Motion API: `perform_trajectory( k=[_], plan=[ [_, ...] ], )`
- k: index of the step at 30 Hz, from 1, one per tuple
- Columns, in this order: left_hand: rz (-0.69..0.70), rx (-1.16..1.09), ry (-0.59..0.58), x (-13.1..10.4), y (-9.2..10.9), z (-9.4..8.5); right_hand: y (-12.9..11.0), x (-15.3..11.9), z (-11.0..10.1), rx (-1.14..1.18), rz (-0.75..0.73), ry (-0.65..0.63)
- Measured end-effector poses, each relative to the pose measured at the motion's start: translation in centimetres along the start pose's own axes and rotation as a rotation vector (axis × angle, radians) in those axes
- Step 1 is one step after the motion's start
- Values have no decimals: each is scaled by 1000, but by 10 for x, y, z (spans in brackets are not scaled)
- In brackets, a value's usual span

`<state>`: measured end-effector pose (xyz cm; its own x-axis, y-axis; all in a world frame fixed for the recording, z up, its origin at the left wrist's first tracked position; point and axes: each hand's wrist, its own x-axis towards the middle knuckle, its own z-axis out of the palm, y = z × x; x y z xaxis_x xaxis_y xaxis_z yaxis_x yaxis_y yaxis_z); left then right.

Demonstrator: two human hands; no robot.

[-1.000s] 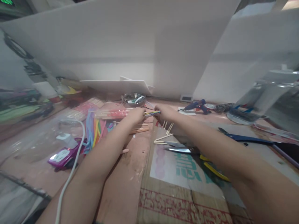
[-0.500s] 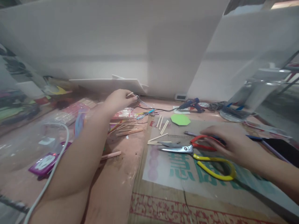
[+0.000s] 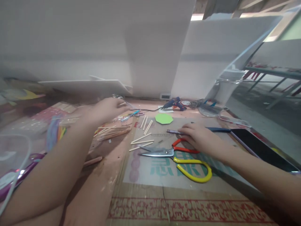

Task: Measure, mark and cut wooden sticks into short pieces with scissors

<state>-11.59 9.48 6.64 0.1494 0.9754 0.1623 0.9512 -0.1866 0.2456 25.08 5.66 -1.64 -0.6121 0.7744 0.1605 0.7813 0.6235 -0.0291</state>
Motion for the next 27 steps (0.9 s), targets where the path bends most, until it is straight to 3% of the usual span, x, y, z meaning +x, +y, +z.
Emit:
perform_trajectory(
  k=[6,9,13,21,24,27],
  plan=[
    [21,-39,22,1,-7,-2,1,42,8,-75,68,15],
    [42,-120,170,2,-9,-3,-12,56,0,-93,67,66],
    [25,-245,366,-3,1,-7,-32,94,-9,-84,-43,69],
    [6,-364,296,-8,18,-4,-61,202,21,-4,-209,75],
    [-22,-396,320,-6,19,1,-58,203,17,23,-217,121],
    [77,-432,359,-7,23,4,-48,166,3,68,-219,179]
  ],
)
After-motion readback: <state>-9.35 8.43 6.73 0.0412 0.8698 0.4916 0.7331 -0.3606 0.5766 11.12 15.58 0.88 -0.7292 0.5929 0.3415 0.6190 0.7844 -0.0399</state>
